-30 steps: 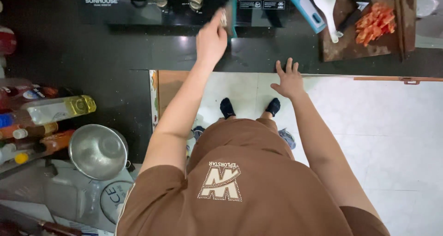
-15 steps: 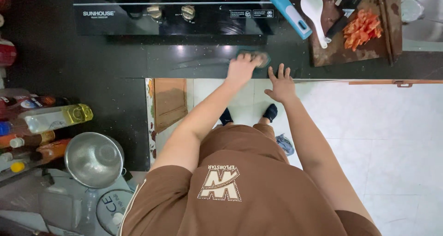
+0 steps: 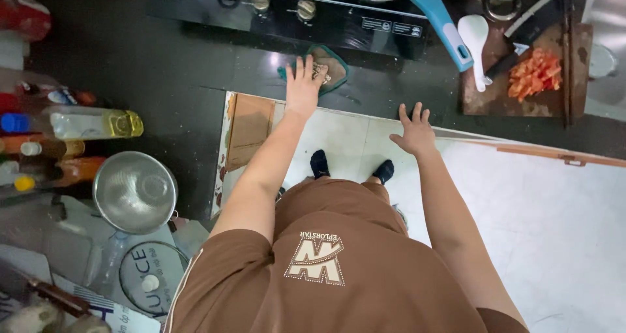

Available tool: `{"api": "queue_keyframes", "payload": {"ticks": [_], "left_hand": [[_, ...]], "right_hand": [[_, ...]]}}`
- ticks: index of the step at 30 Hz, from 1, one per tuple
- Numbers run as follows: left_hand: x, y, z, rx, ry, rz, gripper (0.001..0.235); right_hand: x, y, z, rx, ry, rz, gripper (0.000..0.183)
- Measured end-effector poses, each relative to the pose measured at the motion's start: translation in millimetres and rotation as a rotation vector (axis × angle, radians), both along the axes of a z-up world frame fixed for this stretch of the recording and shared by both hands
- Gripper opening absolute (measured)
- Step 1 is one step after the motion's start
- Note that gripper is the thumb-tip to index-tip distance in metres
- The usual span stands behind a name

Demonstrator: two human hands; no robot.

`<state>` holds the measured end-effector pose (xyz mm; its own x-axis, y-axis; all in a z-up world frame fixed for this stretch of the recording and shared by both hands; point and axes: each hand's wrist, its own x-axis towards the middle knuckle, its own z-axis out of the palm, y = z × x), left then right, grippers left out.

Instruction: Slicing tomatoes and preparing fish in a pan on a stove.

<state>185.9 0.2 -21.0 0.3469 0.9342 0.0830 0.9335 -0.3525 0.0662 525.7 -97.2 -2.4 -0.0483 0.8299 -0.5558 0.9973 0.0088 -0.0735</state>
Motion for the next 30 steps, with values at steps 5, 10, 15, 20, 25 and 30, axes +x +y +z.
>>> {"api": "queue_keyframes", "payload": {"ticks": [5, 10, 15, 20, 25, 30], "left_hand": [[-16, -30, 15, -0.006, -0.147, -0.009, 0.061], [-54, -86, 18, 0.028, -0.297, 0.032, 0.057], [-91, -165, 17, -0.035, -0.278, 0.157, 0.058], [-108, -259, -33, -0.075, -0.218, 0.346, 0.047], [-97, -340, -37, -0.302, -0.173, 0.427, 0.041], [-85, -385, -25, -0.582, -0.219, 0.604, 0.038]], "right_hand": [[2, 3, -7, 0.0, -0.002, 0.005, 0.105], [4, 0, -11, 0.018, 0.013, -0.003, 0.106], [9, -3, -13, -0.01, -0.009, -0.007, 0.106], [9, -2, 8, -0.029, 0.011, -0.001, 0.106], [34, -14, -16, 0.104, 0.18, 0.063, 0.098], [55, -53, -27, 0.177, 0.232, 0.155, 0.085]]}}
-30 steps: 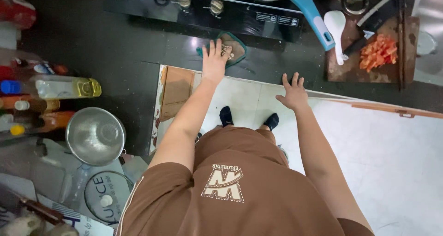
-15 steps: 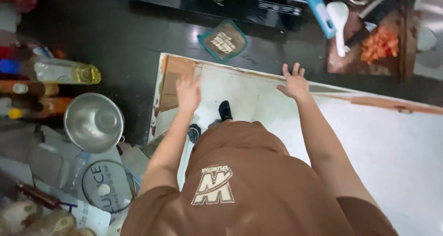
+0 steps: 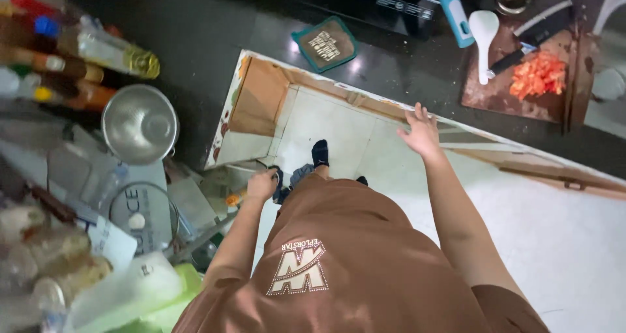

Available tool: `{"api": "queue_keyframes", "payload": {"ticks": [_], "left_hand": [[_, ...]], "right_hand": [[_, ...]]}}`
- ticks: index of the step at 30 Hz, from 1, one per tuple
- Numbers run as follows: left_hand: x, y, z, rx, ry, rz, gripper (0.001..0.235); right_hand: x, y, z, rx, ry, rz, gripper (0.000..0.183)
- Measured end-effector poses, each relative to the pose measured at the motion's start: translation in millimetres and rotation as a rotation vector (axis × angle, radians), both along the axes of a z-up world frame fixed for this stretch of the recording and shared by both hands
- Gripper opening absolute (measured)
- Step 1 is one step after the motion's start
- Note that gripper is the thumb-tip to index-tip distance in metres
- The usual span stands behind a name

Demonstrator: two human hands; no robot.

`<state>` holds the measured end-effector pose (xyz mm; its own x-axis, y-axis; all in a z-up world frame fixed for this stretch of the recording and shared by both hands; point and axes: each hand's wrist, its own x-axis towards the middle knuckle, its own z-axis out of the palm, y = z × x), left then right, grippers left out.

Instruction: Slicing tomatoes and preparing fish in a pan on a stove.

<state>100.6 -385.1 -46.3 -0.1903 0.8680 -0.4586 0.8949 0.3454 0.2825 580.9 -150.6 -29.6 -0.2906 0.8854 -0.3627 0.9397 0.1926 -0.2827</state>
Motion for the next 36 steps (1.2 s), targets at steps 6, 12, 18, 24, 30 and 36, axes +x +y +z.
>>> {"api": "queue_keyframes", "payload": {"ticks": [6, 12, 18, 24, 30, 36], "left_hand": [[9, -71, -10, -0.248, -0.019, 0.168, 0.041], [1, -162, -43, -0.358, -0.077, 0.272, 0.045], [-4, -221, -52, -0.479, -0.04, 0.143, 0.038], [-4, -237, -17, -0.487, -0.072, 0.038, 0.031], [-32, -215, -45, -0.316, -0.068, -0.123, 0.028], [-19, -128, -53, -0.247, -0.161, -0.218, 0.032]], "right_hand": [[20, -85, -54, 0.14, 0.296, -0.043, 0.064], [67, -167, -117, -0.516, 0.134, -0.195, 0.07], [131, -232, -152, -0.701, 0.005, -0.406, 0.067], [179, -272, -191, -0.561, 0.112, -0.546, 0.067], [159, -294, -169, -0.479, 0.203, -0.673, 0.064], [164, -330, -171, -0.468, 0.24, -0.703, 0.067]]}}
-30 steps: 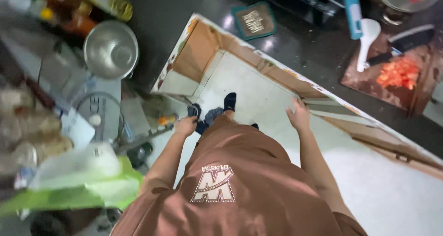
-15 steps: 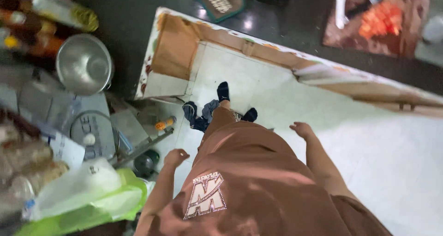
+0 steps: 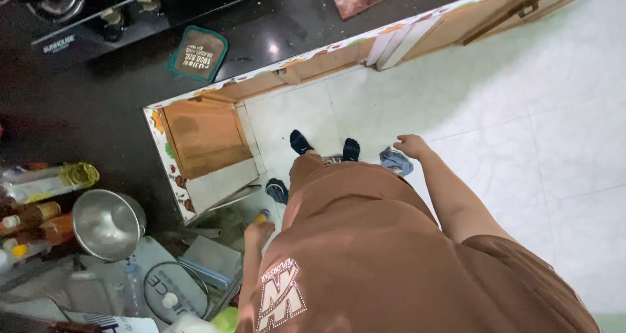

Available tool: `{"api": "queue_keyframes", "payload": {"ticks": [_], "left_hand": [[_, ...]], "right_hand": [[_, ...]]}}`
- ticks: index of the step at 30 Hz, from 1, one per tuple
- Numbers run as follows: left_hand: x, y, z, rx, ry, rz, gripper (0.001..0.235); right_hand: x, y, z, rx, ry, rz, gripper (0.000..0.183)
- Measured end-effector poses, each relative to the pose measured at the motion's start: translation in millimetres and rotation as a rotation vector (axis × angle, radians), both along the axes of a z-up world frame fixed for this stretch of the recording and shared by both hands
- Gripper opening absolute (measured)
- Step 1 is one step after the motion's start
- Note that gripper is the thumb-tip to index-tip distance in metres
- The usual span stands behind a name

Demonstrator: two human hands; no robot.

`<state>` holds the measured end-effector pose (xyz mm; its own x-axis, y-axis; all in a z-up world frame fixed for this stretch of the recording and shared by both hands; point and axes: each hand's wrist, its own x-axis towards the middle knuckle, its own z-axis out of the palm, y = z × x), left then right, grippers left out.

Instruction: Slicing tomatoes and preparing fish in a pan on a stove.

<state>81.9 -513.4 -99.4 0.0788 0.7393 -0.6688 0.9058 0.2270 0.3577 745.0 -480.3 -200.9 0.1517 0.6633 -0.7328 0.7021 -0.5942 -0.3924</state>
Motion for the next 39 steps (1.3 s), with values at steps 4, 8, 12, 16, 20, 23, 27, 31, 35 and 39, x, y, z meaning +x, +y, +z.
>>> {"api": "queue_keyframes", "payload": {"ticks": [4, 8, 12, 16, 20, 23, 27, 31, 35, 39], "left_hand": [[35, 57, 31, 0.003, 0.027, 0.133, 0.035], [39, 73, 30, -0.043, 0.069, 0.129, 0.036], [32, 68, 21, -0.07, 0.106, 0.095, 0.035], [40, 54, 41, -0.109, 0.104, 0.167, 0.033], [25, 31, 16, -0.081, 0.098, 0.279, 0.034], [24, 8, 21, 0.012, 0.119, 0.289, 0.034], [35, -33, 44, 0.016, 0.175, 0.48, 0.03], [46, -98, 52, -0.054, 0.173, 0.642, 0.028], [59, -159, 58, -0.12, 0.175, 0.786, 0.029], [65, -200, 48, -0.209, 0.185, 0.821, 0.027]], "right_hand": [[30, -53, -48, 0.003, -0.037, -0.083, 0.067], [54, -105, -84, -0.025, -0.107, 0.011, 0.065], [56, -122, -84, -0.106, -0.084, -0.012, 0.065], [46, -117, -68, -0.153, 0.03, -0.185, 0.062], [12, -40, 28, -0.281, 0.082, -0.257, 0.059], [-3, 7, 56, -0.28, 0.097, -0.193, 0.061], [-6, 67, 43, -0.204, 0.171, -0.071, 0.063], [-3, 115, -15, -0.178, 0.227, 0.061, 0.063], [-29, 147, -35, -0.19, 0.226, 0.166, 0.064], [-62, 160, -37, -0.206, 0.25, 0.235, 0.063]]}}
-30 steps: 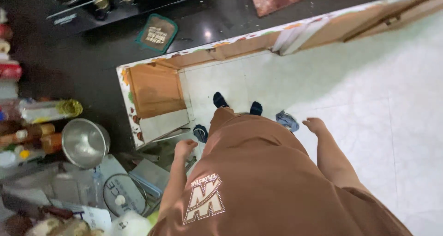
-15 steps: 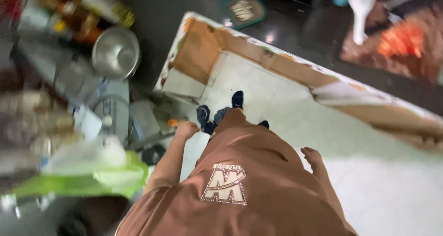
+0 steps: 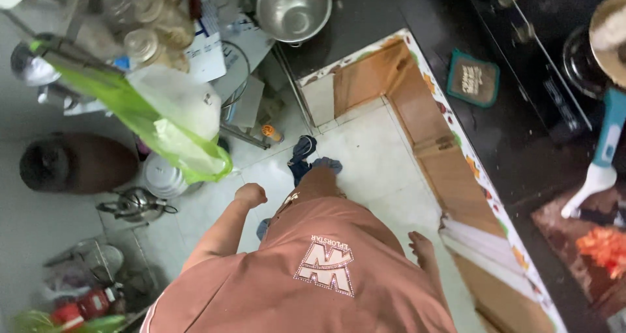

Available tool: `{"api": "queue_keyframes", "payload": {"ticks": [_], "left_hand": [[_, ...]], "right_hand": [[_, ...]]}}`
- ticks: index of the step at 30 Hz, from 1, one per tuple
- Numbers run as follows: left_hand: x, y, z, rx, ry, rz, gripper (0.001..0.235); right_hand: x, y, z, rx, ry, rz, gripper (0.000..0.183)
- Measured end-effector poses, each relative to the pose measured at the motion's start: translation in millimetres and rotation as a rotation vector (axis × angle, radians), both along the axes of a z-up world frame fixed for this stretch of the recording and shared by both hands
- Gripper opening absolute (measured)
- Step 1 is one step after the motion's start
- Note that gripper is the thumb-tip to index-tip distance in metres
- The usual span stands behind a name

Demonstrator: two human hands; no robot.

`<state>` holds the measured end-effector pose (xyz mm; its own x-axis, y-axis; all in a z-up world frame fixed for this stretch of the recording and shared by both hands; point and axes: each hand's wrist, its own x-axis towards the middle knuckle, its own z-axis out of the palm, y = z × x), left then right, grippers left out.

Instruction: Slicing tomatoes and preparing fish in a pan on a stove.

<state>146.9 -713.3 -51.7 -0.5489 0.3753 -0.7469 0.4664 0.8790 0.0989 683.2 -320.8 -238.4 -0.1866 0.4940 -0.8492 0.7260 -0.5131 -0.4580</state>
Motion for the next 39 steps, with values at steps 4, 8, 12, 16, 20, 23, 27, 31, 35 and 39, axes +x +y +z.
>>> {"api": "queue_keyframes", "payload": {"ticks": [4, 8, 12, 16, 20, 23, 27, 31, 35, 39], "left_hand": [[-8, -13, -7, 0.017, -0.009, -0.006, 0.026], [-28, -20, -26, 0.087, -0.004, -0.044, 0.028], [-42, -61, -5, 0.308, 0.037, 0.134, 0.034], [-62, -126, 5, 0.174, -0.005, 0.137, 0.03], [-74, -200, -18, 0.083, -0.039, 0.19, 0.03], [-78, -246, -26, 0.078, -0.052, 0.148, 0.031], [-68, -291, 16, 0.224, 0.143, 0.466, 0.031], [-15, -343, 29, 0.267, 0.273, 0.781, 0.031], [104, -374, 18, 0.213, 0.309, 1.019, 0.032], [233, -386, -8, 0.029, 0.058, 1.098, 0.033]], "right_hand": [[-19, -12, 1, -0.116, 0.124, -0.028, 0.059], [-34, -26, 12, -0.181, 0.202, -0.053, 0.058], [-55, -49, 8, -0.186, 0.019, 0.05, 0.054], [-128, -94, 76, -0.037, -0.097, 0.189, 0.055], [-203, -126, 102, 0.006, -0.018, 0.217, 0.06], [-245, -144, 106, -0.022, 0.017, 0.289, 0.062], [-297, -158, 127, -0.045, 0.016, 0.496, 0.061], [-330, -138, 114, -0.029, -0.071, 0.736, 0.062], [-369, -114, 120, 0.016, -0.049, 1.003, 0.064], [-393, -104, 87, 0.02, -0.076, 1.189, 0.068]]}}
